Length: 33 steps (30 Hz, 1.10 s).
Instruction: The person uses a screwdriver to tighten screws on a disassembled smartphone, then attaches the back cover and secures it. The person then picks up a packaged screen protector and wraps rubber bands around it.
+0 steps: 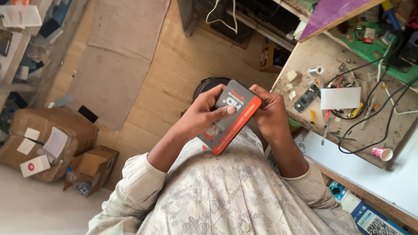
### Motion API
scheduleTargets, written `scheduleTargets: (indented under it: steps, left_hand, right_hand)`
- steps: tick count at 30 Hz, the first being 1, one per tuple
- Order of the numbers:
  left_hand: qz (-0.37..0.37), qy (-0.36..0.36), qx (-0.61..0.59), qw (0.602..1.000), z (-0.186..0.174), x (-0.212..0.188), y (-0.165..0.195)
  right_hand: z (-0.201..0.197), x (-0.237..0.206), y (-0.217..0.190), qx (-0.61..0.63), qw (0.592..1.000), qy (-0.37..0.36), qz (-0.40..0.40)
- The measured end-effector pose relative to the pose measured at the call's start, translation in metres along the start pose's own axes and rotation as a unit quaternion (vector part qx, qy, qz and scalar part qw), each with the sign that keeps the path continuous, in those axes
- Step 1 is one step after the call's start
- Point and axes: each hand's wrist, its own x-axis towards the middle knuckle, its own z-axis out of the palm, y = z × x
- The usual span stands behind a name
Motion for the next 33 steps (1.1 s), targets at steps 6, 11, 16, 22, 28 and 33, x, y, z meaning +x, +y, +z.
scheduleTargets:
  steps: [6, 11, 16, 22, 28, 33]
  left_hand:
    - [0.029, 0.021, 0.099, 0.994, -0.022, -0.003, -0.001]
    - [-0.021, -0.082, 0.013, 0.996, -0.028, -0.005, 0.013]
    - [-0.099, -0.200, 0.254, 0.941, -0.012, 0.003, 0.024]
    - [-0.028, 0.026, 0.051, 0.998, 0.002, 0.022, 0.037]
    - [0.029, 0.060, -0.092, 0.993, 0.024, 0.029, 0.028]
    - [0.195, 0.151, 0.198, 0.949, 0.044, 0.019, 0.033]
  right_hand:
    - [0.013, 0.013, 0.016, 0.141, 0.987, 0.003, 0.081]
    - [-0.004, 0.035, 0.029, 0.430, 0.881, -0.141, 0.138]
    - [-0.029, 0.069, -0.001, 0.480, 0.833, -0.264, 0.074]
    - [-0.081, 0.028, -0.071, 0.075, 0.959, -0.250, -0.109]
    - [-0.055, -0.003, -0.058, 0.287, 0.894, -0.277, -0.206]
    - [-0.034, -0.011, -0.054, 0.449, 0.888, -0.021, -0.099]
